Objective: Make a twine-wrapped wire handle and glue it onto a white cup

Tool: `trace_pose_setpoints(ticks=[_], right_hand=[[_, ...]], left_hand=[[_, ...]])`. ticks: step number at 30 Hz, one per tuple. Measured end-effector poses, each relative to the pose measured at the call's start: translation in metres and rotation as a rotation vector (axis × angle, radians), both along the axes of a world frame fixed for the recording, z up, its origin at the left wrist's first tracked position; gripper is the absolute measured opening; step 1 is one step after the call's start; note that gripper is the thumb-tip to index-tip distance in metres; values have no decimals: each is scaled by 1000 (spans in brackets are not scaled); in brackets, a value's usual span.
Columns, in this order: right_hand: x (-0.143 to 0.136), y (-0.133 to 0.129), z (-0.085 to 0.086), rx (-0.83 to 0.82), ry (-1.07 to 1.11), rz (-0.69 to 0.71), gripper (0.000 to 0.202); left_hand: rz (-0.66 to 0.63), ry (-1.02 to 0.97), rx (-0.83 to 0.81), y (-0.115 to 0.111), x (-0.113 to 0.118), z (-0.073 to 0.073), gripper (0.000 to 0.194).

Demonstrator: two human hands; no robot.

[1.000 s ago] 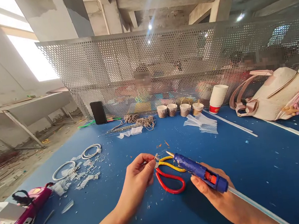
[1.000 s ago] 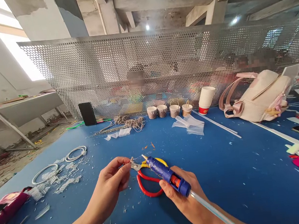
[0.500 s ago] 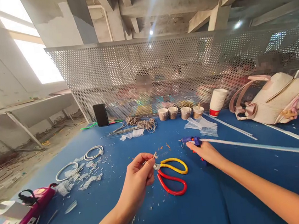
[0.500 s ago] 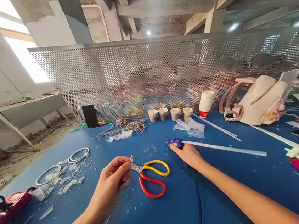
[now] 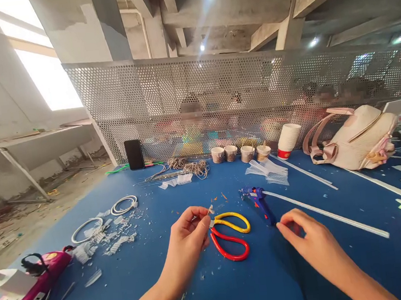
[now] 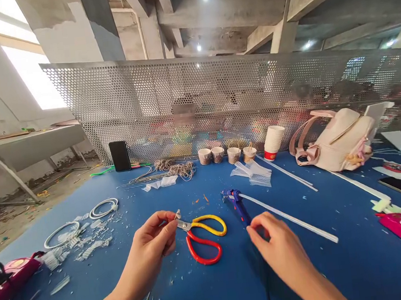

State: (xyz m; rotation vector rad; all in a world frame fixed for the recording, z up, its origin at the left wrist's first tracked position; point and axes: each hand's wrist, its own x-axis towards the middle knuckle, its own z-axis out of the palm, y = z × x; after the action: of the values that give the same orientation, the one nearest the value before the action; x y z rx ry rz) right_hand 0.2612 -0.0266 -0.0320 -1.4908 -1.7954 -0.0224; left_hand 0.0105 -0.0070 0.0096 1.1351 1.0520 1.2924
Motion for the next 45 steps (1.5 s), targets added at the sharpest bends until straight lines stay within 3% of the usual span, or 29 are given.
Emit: trace_pose_setpoints(ticks=[2, 5, 8, 11, 21, 26, 37, 45], right_hand=[[-21, -13, 13, 232, -58, 194, 7], [-56, -12, 35, 457, -181, 347, 16], [-78, 1, 47, 592, -249, 345, 15], [-84, 12, 45, 643, -312, 307, 15], [-89, 19, 40, 595, -266, 275, 6], [-97, 19, 36, 471, -130, 266, 13], [-100, 16, 26, 368, 60, 293, 15], [-103, 15, 27, 346, 149, 298, 19]], left_hand=[[-1, 22, 3, -3, 4, 1, 26], [-20, 9, -8, -7, 11, 1, 28], [-41, -6, -21, -9, 14, 2, 29], [-37, 8, -19, -9, 14, 2, 28], [-57, 20, -22, -10, 13, 1, 29], [-62, 5, -34, -10, 13, 0, 30], [24, 41, 2, -11, 13, 3, 31], [-47, 28, 5, -9, 13, -2, 32]])
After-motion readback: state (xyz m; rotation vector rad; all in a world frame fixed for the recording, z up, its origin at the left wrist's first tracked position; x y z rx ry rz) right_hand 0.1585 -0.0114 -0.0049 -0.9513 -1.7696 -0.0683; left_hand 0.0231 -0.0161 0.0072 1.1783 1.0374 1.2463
